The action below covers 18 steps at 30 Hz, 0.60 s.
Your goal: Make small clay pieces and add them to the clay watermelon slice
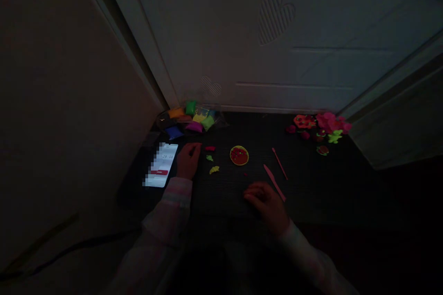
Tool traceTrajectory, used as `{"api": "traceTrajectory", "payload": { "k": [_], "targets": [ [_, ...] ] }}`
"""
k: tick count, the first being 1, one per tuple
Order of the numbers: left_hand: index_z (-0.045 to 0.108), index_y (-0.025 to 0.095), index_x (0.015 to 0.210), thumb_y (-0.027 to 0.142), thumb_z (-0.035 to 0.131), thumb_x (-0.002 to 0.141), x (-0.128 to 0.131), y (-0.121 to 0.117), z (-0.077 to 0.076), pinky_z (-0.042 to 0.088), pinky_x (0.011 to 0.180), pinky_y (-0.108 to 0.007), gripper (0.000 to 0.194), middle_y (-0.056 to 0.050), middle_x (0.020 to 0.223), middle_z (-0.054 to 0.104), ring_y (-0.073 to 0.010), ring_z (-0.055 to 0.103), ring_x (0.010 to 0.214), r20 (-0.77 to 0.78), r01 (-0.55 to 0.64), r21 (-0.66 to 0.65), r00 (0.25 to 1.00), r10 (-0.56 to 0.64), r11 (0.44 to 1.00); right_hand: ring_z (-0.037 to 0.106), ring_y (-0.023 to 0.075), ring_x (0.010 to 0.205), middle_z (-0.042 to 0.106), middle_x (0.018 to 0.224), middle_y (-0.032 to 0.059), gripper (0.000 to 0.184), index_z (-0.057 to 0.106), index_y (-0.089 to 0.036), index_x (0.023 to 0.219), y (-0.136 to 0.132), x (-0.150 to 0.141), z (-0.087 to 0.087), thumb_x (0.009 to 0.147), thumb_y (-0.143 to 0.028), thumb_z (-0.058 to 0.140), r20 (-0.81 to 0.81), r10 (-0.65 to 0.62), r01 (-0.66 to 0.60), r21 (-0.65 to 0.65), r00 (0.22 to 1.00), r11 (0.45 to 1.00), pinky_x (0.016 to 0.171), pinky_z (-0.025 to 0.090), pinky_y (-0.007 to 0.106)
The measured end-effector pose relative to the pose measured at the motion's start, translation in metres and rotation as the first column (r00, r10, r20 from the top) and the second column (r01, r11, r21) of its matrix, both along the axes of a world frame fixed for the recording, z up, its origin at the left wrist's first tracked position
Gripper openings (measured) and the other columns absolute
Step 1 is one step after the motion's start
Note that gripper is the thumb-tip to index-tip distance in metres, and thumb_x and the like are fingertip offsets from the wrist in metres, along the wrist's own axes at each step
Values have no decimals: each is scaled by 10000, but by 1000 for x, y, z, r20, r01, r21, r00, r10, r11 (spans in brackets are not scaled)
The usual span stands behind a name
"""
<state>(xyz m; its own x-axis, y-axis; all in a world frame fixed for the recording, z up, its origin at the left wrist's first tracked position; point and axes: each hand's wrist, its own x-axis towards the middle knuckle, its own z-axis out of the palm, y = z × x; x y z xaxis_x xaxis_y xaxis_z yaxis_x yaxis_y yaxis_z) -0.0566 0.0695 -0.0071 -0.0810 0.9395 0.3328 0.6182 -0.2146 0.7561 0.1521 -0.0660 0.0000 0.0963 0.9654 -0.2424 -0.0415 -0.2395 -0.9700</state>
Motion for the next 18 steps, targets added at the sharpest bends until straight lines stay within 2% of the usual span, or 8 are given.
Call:
{"api": "traceTrajectory", "payload": {
  "k": [3, 5, 9, 11, 14, 18],
  "targets": [
    [603, 178, 819, 294, 436, 766, 0, 0, 0, 434, 750, -299, 209, -31, 851, 615, -161, 560, 817, 3, -3, -2, 1000, 3, 1000, 616, 160, 760, 664, 793, 52, 256, 541, -179, 854, 0, 2, 2, 711, -392, 542, 23, 39, -39, 20, 999, 999, 732, 469, 320],
    [603, 179, 817, 300, 437, 765, 0, -1, 0, 435, 744, -298, 211, -31, 851, 615, -162, 560, 815, 8, -5, -3, 1000, 6, 1000, 614, 155, 739, 663, 762, 47, 263, 557, -176, 853, 0, 3, 3, 754, -406, 476, 87, 55, -59, 38, 995, 998, 714, 464, 314],
    [603, 177, 810, 309, 435, 765, 1, -1, 2, 434, 740, -291, 218, -33, 847, 614, -161, 559, 812, 23, -10, 0, 1000, 10, 1000, 562, 122, 568, 598, 569, -17, 199, 547, -185, 674, 0, 4, 2, 690, -384, 554, 214, 61, -70, 35, 975, 997, 555, 433, 249],
    [602, 173, 804, 309, 434, 765, 1, -1, 2, 433, 737, -289, 220, -33, 837, 613, -160, 558, 807, 30, -14, 0, 999, 14, 1000, 528, 111, 534, 566, 550, -34, 202, 519, -189, 611, 0, 4, 2, 627, -364, 619, 262, 25, -38, 45, 965, 998, 512, 409, 233],
    [601, 170, 803, 312, 433, 765, 1, -1, 2, 432, 738, -288, 224, -33, 831, 610, -159, 557, 805, 41, -17, 0, 999, 17, 1000, 555, 127, 615, 599, 636, -13, 187, 544, -190, 637, 1, 4, 2, 623, -355, 630, 262, 38, -55, 60, 964, 997, 574, 431, 246],
    [603, 172, 806, 316, 438, 764, 1, -1, 2, 430, 747, -291, 224, -32, 835, 610, -160, 555, 810, 51, -18, -2, 999, 18, 1000, 596, 145, 780, 652, 818, 35, 233, 569, -189, 873, 2, 4, 3, 760, -373, 482, 164, 115, -126, 58, 980, 990, 746, 436, 294]
  ]
}}
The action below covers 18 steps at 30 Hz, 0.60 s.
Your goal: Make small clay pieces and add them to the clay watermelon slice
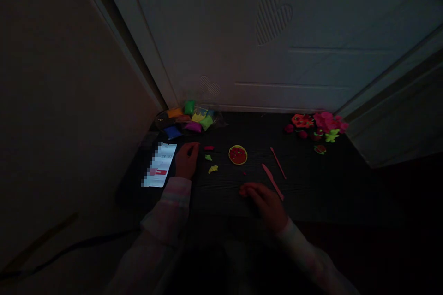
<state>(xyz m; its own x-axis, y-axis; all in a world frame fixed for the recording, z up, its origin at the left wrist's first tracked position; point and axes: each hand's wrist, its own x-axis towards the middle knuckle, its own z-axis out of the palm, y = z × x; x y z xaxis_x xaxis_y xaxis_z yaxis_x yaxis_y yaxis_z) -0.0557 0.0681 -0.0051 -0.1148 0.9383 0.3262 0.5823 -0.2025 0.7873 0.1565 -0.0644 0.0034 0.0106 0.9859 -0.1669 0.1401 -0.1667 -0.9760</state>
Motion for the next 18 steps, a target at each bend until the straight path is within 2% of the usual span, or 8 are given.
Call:
{"api": "traceTrajectory", "payload": {
  "k": [2, 4, 7, 10, 15, 18],
  "targets": [
    [603, 173, 810, 314, 435, 766, 0, 0, 0, 430, 748, -292, 223, -30, 832, 611, -160, 556, 809, 5, -2, -1, 1000, 2, 1000, 603, 137, 765, 656, 805, 37, 264, 547, -183, 904, 0, 0, -1, 799, -383, 409, -25, -6, 6, 5, 1000, 1000, 752, 435, 298],
    [602, 174, 816, 314, 432, 768, 0, 0, 0, 428, 752, -292, 225, -30, 839, 612, -160, 555, 815, 10, -5, 1, 1000, 5, 1000, 601, 130, 695, 649, 724, 23, 248, 540, -181, 840, 0, -1, -2, 795, -388, 411, -21, 2, -2, -3, 1000, 1000, 693, 443, 282],
    [602, 172, 815, 317, 434, 766, 0, 0, -1, 425, 749, -291, 227, -32, 844, 613, -162, 554, 816, 16, -9, 4, 1000, 9, 1000, 549, 117, 557, 579, 576, -21, 196, 508, -187, 681, -1, -1, -3, 697, -377, 555, 49, -14, 15, -21, 999, 1000, 547, 417, 240],
    [603, 172, 807, 320, 439, 764, 0, 0, -1, 425, 736, -291, 226, -31, 827, 615, -163, 555, 802, 20, -12, 8, 1000, 11, 1000, 515, 112, 554, 543, 576, -29, 228, 489, -186, 605, 0, -1, -3, 605, -353, 644, 127, -63, 61, 16, 990, 998, 522, 394, 226],
    [606, 178, 796, 315, 439, 763, 0, 0, 0, 418, 742, -295, 219, -30, 823, 615, -165, 552, 804, 24, -6, 16, 1000, 6, 1000, 553, 126, 686, 605, 693, 7, 195, 566, -182, 758, 0, 0, 1, 759, -353, 470, 122, 34, -41, 56, 992, 998, 645, 409, 244],
    [605, 176, 798, 316, 437, 763, 0, -1, 1, 416, 742, -293, 221, -32, 823, 614, -165, 551, 804, 28, -4, 20, 1000, 3, 1000, 514, 110, 578, 549, 571, -11, 281, 532, -183, 646, -1, 1, 2, 802, -361, 380, 166, 27, -42, 84, 986, 996, 560, 386, 228]
  ]
}}
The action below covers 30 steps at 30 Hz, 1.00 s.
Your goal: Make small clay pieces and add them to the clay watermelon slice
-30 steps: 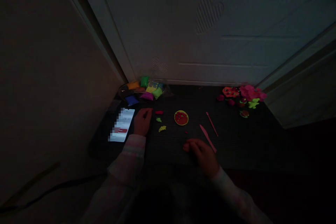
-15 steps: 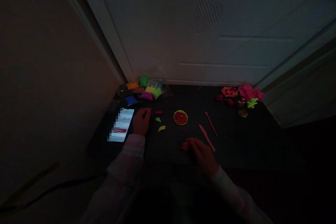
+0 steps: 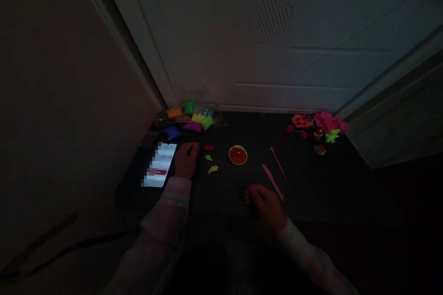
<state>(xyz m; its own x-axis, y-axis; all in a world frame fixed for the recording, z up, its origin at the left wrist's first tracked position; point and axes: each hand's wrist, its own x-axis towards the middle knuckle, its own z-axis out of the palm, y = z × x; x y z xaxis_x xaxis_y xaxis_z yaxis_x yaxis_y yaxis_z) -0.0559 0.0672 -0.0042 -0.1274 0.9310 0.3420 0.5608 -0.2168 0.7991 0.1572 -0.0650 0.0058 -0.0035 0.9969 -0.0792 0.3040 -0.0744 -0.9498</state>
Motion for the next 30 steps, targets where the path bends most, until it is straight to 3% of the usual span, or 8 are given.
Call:
{"api": "traceTrajectory", "payload": {
  "k": [3, 7, 13, 16, 22, 30],
  "targets": [
    [606, 175, 797, 317, 436, 763, 0, 0, 0, 416, 731, -291, 224, -33, 812, 611, -166, 552, 795, 2, -2, 0, 1000, 2, 1000, 465, 101, 519, 494, 529, -29, 245, 490, -185, 588, -1, 0, -3, 739, -378, 487, 25, -29, 29, -4, 999, 1000, 498, 357, 218],
    [607, 177, 792, 324, 437, 762, 0, 0, 0, 418, 715, -288, 226, -30, 801, 609, -165, 552, 781, 3, -4, -1, 1000, 4, 1000, 494, 117, 594, 529, 609, -16, 228, 493, -185, 614, -1, -1, -7, 633, -374, 620, 2, -67, 67, 6, 998, 998, 556, 392, 231],
    [607, 178, 795, 321, 438, 761, 0, -1, 1, 415, 730, -290, 224, -30, 815, 612, -166, 552, 797, 4, -10, -5, 1000, 10, 1000, 541, 134, 687, 589, 693, 12, 222, 560, -184, 804, 0, -1, -1, 770, -373, 449, -21, -19, 20, 27, 1000, 999, 637, 412, 253],
    [608, 174, 795, 318, 440, 760, 0, 0, 1, 414, 739, -293, 223, -33, 819, 614, -167, 552, 802, 6, -12, -7, 1000, 12, 1000, 524, 124, 663, 565, 653, 11, 302, 551, -182, 703, 0, 0, 1, 823, -359, 338, 27, 1, -3, 76, 1000, 997, 630, 399, 248],
    [611, 178, 789, 315, 447, 753, 1, -1, 1, 414, 741, -294, 216, -31, 817, 615, -168, 552, 802, 21, -13, -16, 1000, 13, 1000, 519, 127, 627, 558, 639, -2, 186, 535, -181, 666, -2, -1, -4, 690, -363, 565, 28, -44, 43, 46, 999, 998, 583, 405, 238],
    [617, 179, 766, 306, 462, 741, 1, -1, 6, 407, 758, -305, 201, -33, 807, 614, -174, 550, 809, 90, -22, -40, 996, 25, 999, 553, 147, 723, 610, 748, 27, 192, 590, -186, 820, -2, 0, -7, 726, -345, 537, 58, -30, 26, 78, 998, 997, 652, 430, 263]
  ]
}}
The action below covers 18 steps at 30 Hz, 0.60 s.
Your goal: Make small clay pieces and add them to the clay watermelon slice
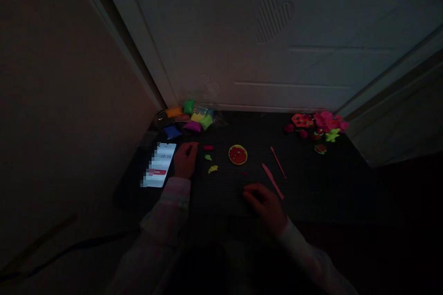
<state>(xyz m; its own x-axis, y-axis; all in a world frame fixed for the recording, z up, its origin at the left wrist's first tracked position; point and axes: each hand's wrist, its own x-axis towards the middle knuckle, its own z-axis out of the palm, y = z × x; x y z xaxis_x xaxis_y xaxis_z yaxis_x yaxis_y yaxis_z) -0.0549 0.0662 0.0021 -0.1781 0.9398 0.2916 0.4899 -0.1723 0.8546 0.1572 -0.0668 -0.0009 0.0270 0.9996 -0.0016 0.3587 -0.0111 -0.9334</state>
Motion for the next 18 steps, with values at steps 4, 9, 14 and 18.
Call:
{"api": "traceTrajectory", "payload": {
  "k": [4, 9, 14, 18],
  "targets": [
    [613, 171, 809, 340, 475, 734, 11, -18, 13, 414, 753, -307, 230, -37, 824, 618, -177, 556, 817, 113, -7, -29, 994, 10, 1000, 550, 136, 676, 597, 702, 22, 168, 569, -178, 740, -1, 0, 6, 746, -336, 514, 65, 12, -15, 38, 998, 999, 603, 431, 244],
    [610, 153, 854, 414, 391, 778, 54, -65, 31, 394, 829, -316, 349, -67, 925, 622, -194, 539, 952, 908, 380, -251, 411, 80, 891, 540, 137, 758, 615, 796, 44, 196, 577, -175, 884, -1, -12, 25, 818, -252, 409, 296, 120, -202, 264, 948, 943, 685, 415, 277],
    [536, 118, 1062, 485, 290, 797, 84, -88, 32, 308, 933, -352, 514, -116, 1060, 577, -227, 467, 1075, 934, 735, -159, -104, 342, 659, 472, 190, 930, 611, 948, 47, 219, 589, -204, 954, 3, -32, 40, 795, -227, 441, 539, 7, -284, 432, 842, 856, 821, 314, 380],
    [424, 164, 1193, 530, 226, 795, 85, -84, 31, 264, 959, -365, 576, -102, 1169, 512, -220, 421, 1126, 916, 731, -79, -215, 338, 678, 386, 201, 1080, 535, 1137, 41, 308, 523, -217, 1090, 1, -35, 39, 807, -231, 402, 651, 51, -365, 356, 757, 860, 905, 214, 401]
  ]
}}
